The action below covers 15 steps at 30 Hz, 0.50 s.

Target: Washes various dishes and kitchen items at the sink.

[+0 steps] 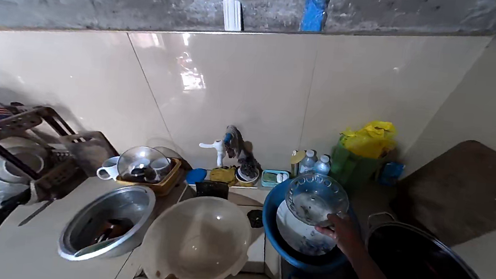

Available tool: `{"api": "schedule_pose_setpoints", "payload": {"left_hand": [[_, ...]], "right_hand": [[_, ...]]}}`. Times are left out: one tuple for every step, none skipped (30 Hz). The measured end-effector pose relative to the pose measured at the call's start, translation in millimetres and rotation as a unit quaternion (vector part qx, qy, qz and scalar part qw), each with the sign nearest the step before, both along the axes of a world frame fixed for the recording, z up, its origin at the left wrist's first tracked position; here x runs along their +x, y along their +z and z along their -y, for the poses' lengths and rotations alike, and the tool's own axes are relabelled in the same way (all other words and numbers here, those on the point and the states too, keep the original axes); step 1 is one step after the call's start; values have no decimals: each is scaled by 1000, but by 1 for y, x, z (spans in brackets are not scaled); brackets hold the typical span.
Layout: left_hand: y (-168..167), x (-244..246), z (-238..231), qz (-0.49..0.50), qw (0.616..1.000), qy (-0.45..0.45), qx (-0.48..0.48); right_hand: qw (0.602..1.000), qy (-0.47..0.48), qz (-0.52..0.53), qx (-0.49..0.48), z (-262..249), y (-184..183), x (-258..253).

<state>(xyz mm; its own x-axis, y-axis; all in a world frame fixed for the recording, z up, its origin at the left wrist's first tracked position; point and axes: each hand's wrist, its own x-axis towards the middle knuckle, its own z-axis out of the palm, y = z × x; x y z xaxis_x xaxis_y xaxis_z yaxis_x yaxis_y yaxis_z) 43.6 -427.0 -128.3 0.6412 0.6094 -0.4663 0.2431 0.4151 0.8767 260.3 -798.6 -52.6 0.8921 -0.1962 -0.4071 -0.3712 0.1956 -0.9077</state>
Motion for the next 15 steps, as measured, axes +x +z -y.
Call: {"api": "schedule_pose_setpoints", "payload": {"left_hand": [[-5, 8, -1, -14, 1000, -3, 4], [-11, 16, -2, -26, 1000, -9, 9], [-18, 24, -5, -38, 999, -18, 18], [-24, 31, -9, -53, 998, -26, 29], [-30, 37, -13, -67, 996, -34, 37], [-35, 43, -19, -77, 995, -42, 40], [-41, 49, -25, -90, 994, -47, 47], [-48, 55, -32, -107, 991, -50, 60], [-56, 61, -40, -122, 988, -55, 77], [-66, 65, -49, -137, 983, -58, 104], [-74, 68, -58, -153, 975, -62, 150], [-76, 70, -64, -170, 960, -71, 211], [-71, 72, -67, -190, 935, -84, 287], [-64, 73, -65, -196, 906, -91, 365], [-52, 75, -58, -181, 880, -87, 431]], "right_hand": [[1000, 0, 6, -4, 2, 0, 0], [1000, 0, 12, -8, 4, 0, 1], [1000, -3, 17, -8, 5, 3, 0], [1000, -8, 20, -6, 7, 6, 0], [1000, -13, 22, -4, 9, 10, 1], [1000, -17, 21, 3, 11, 14, 2], [1000, -20, 18, 9, 13, 18, 2], [1000, -22, 16, 15, 15, 22, 3], [999, -25, 16, 18, 16, 26, 4], [999, -33, 20, 23, 18, 30, 4], [999, -37, 23, 28, 19, 34, 5], [999, -37, 29, 28, 21, 38, 5], [999, -34, 34, 21, 24, 43, 4], [999, -24, 34, 13, 27, 46, 4], [999, -14, 34, 8, 30, 49, 4]]}}
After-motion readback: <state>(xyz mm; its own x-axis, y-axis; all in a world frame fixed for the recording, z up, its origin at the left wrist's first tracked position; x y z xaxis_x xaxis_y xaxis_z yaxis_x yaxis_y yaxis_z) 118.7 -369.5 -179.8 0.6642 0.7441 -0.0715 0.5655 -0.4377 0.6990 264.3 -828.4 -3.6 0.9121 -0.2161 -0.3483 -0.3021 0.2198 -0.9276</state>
